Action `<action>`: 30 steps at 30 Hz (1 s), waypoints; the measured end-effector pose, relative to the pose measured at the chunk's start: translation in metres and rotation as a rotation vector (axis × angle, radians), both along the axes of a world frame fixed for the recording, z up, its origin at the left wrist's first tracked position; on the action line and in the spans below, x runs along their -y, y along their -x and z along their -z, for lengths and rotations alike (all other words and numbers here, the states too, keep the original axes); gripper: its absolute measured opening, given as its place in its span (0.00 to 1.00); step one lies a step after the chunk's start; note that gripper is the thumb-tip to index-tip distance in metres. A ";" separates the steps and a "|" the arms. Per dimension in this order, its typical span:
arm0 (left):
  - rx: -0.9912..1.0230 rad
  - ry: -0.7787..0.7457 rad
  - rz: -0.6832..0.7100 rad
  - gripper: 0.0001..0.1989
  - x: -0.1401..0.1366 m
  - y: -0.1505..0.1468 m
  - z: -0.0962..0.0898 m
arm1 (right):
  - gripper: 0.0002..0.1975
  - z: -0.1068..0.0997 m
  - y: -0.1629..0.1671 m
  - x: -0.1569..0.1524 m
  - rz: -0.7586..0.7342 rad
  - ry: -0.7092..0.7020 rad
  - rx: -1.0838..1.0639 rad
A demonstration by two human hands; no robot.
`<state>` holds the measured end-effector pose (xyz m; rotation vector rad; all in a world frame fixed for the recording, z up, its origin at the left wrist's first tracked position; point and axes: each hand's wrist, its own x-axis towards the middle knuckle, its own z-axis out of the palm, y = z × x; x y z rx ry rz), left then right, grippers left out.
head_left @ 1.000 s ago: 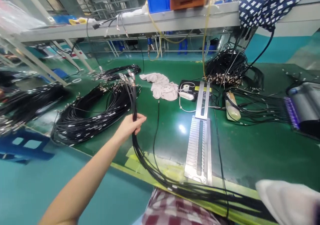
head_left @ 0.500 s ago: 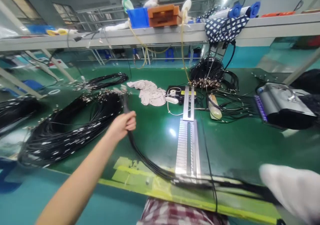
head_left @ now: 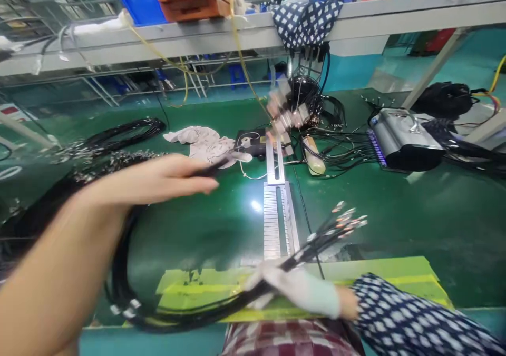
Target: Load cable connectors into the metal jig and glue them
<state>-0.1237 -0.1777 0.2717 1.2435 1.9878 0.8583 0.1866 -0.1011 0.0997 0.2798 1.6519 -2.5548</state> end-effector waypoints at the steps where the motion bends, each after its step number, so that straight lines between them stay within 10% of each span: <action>1: -0.076 0.153 0.249 0.11 -0.027 -0.012 0.020 | 0.39 0.012 0.018 0.016 0.047 0.107 0.040; 4: -0.370 0.175 0.410 0.10 -0.080 -0.030 0.096 | 0.47 0.026 0.047 0.033 0.087 0.411 0.196; 6: -0.446 0.136 0.364 0.14 -0.088 -0.026 0.141 | 0.42 0.020 0.036 0.021 -0.068 0.333 0.198; 11: -0.467 0.029 0.360 0.18 -0.079 -0.007 0.195 | 0.09 0.005 -0.023 -0.030 -0.078 -1.145 0.111; 14: -0.455 -0.011 0.380 0.16 -0.083 -0.008 0.204 | 0.09 0.015 -0.035 -0.037 -0.132 -1.551 -0.018; 30: -0.196 0.240 0.491 0.19 -0.055 -0.023 0.182 | 0.16 0.003 -0.030 -0.052 -0.203 -1.443 -0.359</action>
